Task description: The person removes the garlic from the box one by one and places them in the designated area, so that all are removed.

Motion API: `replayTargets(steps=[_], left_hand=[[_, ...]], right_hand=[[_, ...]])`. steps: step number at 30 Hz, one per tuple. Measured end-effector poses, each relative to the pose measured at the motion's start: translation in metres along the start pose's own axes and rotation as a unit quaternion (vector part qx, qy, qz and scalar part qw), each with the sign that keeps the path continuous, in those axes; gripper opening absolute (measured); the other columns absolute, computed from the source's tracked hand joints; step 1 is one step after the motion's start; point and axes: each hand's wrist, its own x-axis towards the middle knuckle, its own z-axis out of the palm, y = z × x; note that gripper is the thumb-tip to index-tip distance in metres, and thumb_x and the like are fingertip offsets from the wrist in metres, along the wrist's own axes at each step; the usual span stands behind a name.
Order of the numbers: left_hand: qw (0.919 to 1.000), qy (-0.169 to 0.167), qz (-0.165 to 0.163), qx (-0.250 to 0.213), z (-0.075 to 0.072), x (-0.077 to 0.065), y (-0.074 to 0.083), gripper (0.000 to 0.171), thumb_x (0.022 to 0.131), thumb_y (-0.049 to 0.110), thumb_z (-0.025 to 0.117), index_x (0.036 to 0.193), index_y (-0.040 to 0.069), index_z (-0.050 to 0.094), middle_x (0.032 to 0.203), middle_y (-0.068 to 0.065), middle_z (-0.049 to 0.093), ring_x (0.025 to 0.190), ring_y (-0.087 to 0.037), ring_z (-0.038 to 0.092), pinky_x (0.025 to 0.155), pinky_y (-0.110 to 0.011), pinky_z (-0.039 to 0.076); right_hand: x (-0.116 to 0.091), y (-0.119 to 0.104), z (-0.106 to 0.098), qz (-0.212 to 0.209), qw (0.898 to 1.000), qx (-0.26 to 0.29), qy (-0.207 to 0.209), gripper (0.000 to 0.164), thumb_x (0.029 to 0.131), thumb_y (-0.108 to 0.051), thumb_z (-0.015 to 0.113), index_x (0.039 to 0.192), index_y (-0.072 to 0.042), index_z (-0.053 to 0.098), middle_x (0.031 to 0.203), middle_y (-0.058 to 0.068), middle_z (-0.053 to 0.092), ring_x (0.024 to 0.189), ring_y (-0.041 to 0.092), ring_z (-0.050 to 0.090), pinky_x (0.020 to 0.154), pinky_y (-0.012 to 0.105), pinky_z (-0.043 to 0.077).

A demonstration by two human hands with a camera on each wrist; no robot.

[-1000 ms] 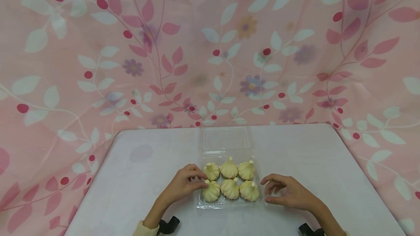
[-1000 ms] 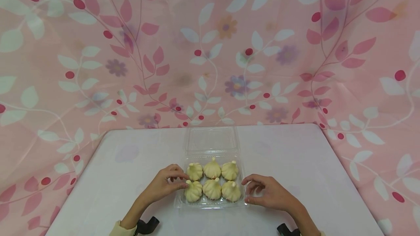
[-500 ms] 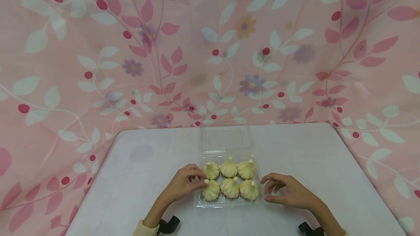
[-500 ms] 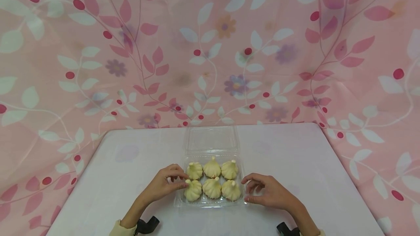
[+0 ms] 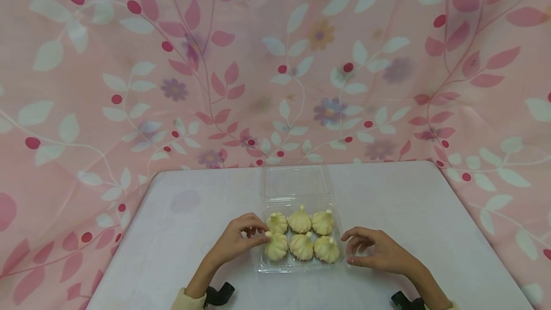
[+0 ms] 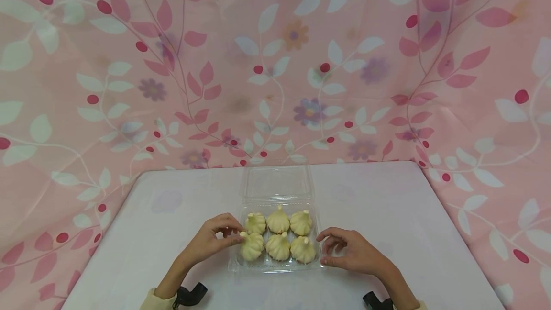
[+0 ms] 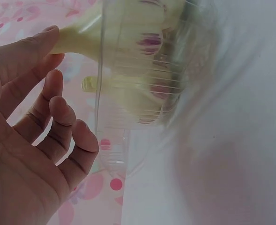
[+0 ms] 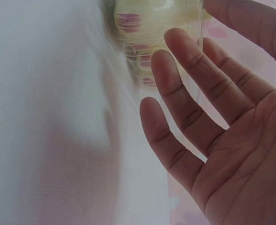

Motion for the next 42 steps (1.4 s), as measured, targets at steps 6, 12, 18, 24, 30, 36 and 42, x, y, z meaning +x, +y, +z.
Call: replayTargets(steps=[6,12,18,24,30,36,42], left_hand=[[0.9997,0.013,0.018,-0.009,-0.005,-0.001,0.004,0.018,0.08,-0.001,0.079,0.095,0.006,0.072,0.083,-0.006,0.062,0.074,-0.025,0.056,0.06,-0.031,0.049],[0.9993,0.018,0.021,-0.025,-0.013,-0.001,0.005,0.018,0.081,-0.001,0.078,0.095,0.007,0.072,0.084,-0.007,0.063,0.073,-0.029,0.055,0.059,-0.031,0.047],[0.9988,0.027,0.03,-0.026,-0.019,-0.002,0.005,0.017,0.082,-0.001,0.077,0.095,0.007,0.072,0.085,-0.005,0.063,0.074,-0.024,0.055,0.06,-0.028,0.046],[0.999,0.035,0.02,-0.022,-0.025,-0.004,0.007,0.017,0.083,-0.001,0.077,0.096,0.008,0.072,0.086,-0.006,0.063,0.074,-0.02,0.054,0.061,-0.027,0.046],[0.9987,0.043,0.011,-0.025,-0.032,-0.005,0.007,0.017,0.083,-0.002,0.076,0.096,0.007,0.072,0.088,-0.009,0.064,0.075,-0.029,0.053,0.062,-0.027,0.047],[0.9982,0.056,0.009,-0.019,-0.038,-0.007,0.005,0.016,0.083,-0.003,0.076,0.097,0.005,0.072,0.09,-0.011,0.064,0.075,-0.023,0.053,0.063,-0.027,0.048],[0.9972,0.075,0.001,-0.009,-0.044,-0.008,0.001,0.016,0.083,-0.004,0.076,0.097,0.003,0.072,0.091,-0.011,0.065,0.078,-0.018,0.055,0.064,-0.027,0.049]], right_hand=[[-0.001,-0.001,0.0,-0.014,1.0,0.003,0.007,0.037,0.088,-0.012,0.076,0.121,-0.007,0.06,0.091,0.0,0.07,0.081,0.015,0.065,0.068,0.037,0.054],[0.0,0.002,0.001,-0.004,1.0,-0.008,0.008,0.038,0.087,-0.016,0.077,0.121,-0.008,0.06,0.091,-0.005,0.069,0.081,0.014,0.065,0.073,0.039,0.054],[-0.001,0.004,0.001,0.005,1.0,-0.002,0.005,0.039,0.087,-0.017,0.077,0.122,-0.008,0.06,0.091,-0.004,0.069,0.081,0.014,0.066,0.074,0.04,0.054],[0.0,0.005,0.001,0.003,1.0,0.006,0.002,0.04,0.088,-0.016,0.077,0.122,-0.007,0.059,0.092,-0.002,0.07,0.082,0.015,0.066,0.074,0.04,0.054],[-0.001,0.004,0.001,0.008,1.0,0.009,-0.001,0.039,0.088,-0.016,0.076,0.122,-0.007,0.059,0.093,-0.001,0.07,0.082,0.015,0.067,0.074,0.04,0.054],[-0.001,0.004,0.001,0.009,1.0,0.01,0.0,0.039,0.087,-0.015,0.077,0.122,-0.007,0.059,0.093,-0.001,0.07,0.082,0.015,0.066,0.074,0.04,0.054],[-0.001,0.005,0.002,0.004,1.0,0.009,0.005,0.039,0.087,-0.014,0.077,0.121,-0.007,0.06,0.092,-0.002,0.07,0.081,0.015,0.066,0.073,0.04,0.054]])
